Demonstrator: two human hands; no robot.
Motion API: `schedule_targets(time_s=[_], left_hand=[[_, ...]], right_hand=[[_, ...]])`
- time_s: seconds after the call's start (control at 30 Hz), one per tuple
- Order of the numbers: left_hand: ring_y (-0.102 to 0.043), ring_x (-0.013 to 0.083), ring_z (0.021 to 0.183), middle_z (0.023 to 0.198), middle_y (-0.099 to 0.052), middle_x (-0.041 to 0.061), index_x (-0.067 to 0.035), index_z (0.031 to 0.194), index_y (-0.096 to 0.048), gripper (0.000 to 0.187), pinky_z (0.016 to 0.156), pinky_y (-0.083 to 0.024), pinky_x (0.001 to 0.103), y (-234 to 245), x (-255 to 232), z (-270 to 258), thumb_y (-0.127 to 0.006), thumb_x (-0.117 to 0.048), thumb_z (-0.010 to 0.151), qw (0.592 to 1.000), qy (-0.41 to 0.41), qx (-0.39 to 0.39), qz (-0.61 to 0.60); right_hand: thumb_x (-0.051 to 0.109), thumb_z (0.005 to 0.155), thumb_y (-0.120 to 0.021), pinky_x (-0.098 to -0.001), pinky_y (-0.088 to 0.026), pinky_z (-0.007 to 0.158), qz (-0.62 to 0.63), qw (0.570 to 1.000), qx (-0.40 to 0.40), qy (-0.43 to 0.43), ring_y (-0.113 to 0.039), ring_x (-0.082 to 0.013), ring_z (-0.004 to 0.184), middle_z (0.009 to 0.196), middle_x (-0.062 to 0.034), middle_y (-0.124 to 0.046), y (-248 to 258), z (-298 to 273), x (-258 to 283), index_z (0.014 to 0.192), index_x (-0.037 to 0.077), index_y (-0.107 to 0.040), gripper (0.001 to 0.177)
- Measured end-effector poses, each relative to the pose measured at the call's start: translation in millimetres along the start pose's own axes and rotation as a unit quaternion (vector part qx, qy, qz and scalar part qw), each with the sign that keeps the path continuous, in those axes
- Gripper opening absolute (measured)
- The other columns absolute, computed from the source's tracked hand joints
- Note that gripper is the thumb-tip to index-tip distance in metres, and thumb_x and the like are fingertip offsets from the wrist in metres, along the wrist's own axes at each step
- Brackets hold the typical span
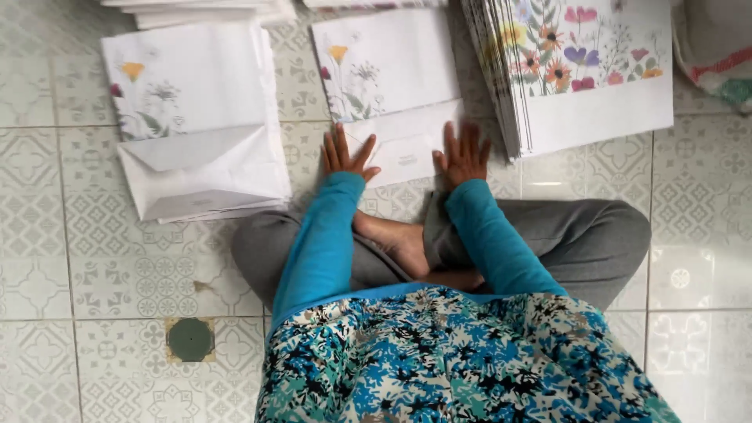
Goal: Folding pre-printed paper sheets into bags while sitting on a tiled floor.
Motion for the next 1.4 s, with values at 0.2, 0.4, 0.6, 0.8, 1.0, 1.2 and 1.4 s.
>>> schedule_targets(time_s=[0.2,0.4,0.6,0.8,1.0,1.2,1.4], left_hand=[[-0.008,0.0495,0.153,0.168,-0.006,0.024,-0.029,0.165,-0.004,0.134,0.126,-0.014,0.060,-61.2,-5.0,22.5,-0.086,-0.068,0.066,0.915,0.344,0.064,-0.198],[-0.036,0.0356,0.148,0.161,-0.024,0.013,-0.040,0.152,-0.031,0.116,0.121,-0.039,0.043,2.6,-4.8,27.4,-0.096,-0.050,0.057,0.881,0.303,-0.114,-0.345],[-0.040,0.0317,0.145,0.156,-0.028,0.018,-0.021,0.153,-0.034,0.082,0.119,-0.044,0.042,180.0,12.8,-48.0,-0.082,-0.028,0.086,0.801,0.228,-0.208,-0.513],[-0.066,0.0226,0.109,0.151,-0.052,0.023,-0.012,0.158,-0.032,0.077,0.094,-0.061,0.033,329.2,172.6,-145.2,-0.074,-0.032,0.096,0.641,-0.197,-0.310,-0.675],[-0.018,0.0495,0.155,0.168,-0.012,0.023,-0.017,0.161,-0.036,0.137,0.128,-0.020,0.060,262.8,308.9,-182.4,-0.108,-0.046,0.049,0.940,-0.017,-0.323,-0.110],[-0.013,0.0342,0.153,0.168,-0.022,0.004,-0.027,0.159,-0.034,0.096,0.123,-0.007,0.060,136.2,369.2,-191.0,-0.075,-0.066,0.083,0.921,0.272,0.010,-0.277],[-0.036,0.0523,0.142,0.164,-0.027,0.021,-0.019,0.159,-0.037,0.096,0.118,-0.034,0.063,9.0,469.5,-202.3,-0.079,-0.071,0.090,0.576,0.351,-0.261,-0.690]], right_hand=[[0.071,0.074,-0.086,-0.0724,-0.047,0.084,-0.024,0.960,-0.275,-0.056,-0.046,-0.0570,0.126,0.146,-0.0363,-0.040,-57.2,22.7,-9.7,0.159,-0.003,-0.021,0.130],[0.067,0.055,-0.095,-0.0574,-0.039,0.115,0.239,0.947,-0.171,-0.134,-0.046,-0.0440,0.138,0.151,-0.0250,-0.042,-46.3,59.9,-35.3,0.155,0.012,-0.026,0.134],[0.024,0.073,-0.104,-0.0545,-0.043,0.102,0.410,0.881,-0.228,0.054,-0.059,-0.0472,0.119,0.124,-0.0245,-0.055,88.7,-0.4,62.7,0.142,0.010,-0.030,0.102],[-0.007,0.096,-0.069,-0.0561,-0.049,0.109,0.648,0.718,-0.150,0.206,-0.053,-0.0481,0.124,0.139,-0.0357,-0.043,227.3,-44.1,193.7,0.140,0.004,-0.022,0.065],[0.001,0.087,-0.080,-0.0529,-0.058,0.114,0.782,0.568,-0.117,0.230,-0.061,-0.0423,0.124,0.138,-0.0279,-0.050,231.6,-25.5,331.4,0.145,0.008,-0.024,0.082],[0.008,0.080,-0.099,-0.0390,-0.064,0.075,0.745,0.654,-0.125,0.037,-0.069,-0.0261,0.088,0.105,-0.0148,-0.061,99.1,2.4,425.1,0.141,0.013,-0.031,0.092],[0.033,0.077,-0.096,-0.0651,-0.043,0.110,0.430,0.900,0.013,-0.074,-0.058,-0.0559,0.123,0.127,-0.0377,-0.059,0.3,38.9,418.3,0.129,0.014,-0.027,0.089]])
Point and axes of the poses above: each hand's wrist, its own z-axis towards the middle knuckle, its own y-axis out of the back of the hand, x = y × z, the point moved 2 cm from there along z, towards the middle knuckle
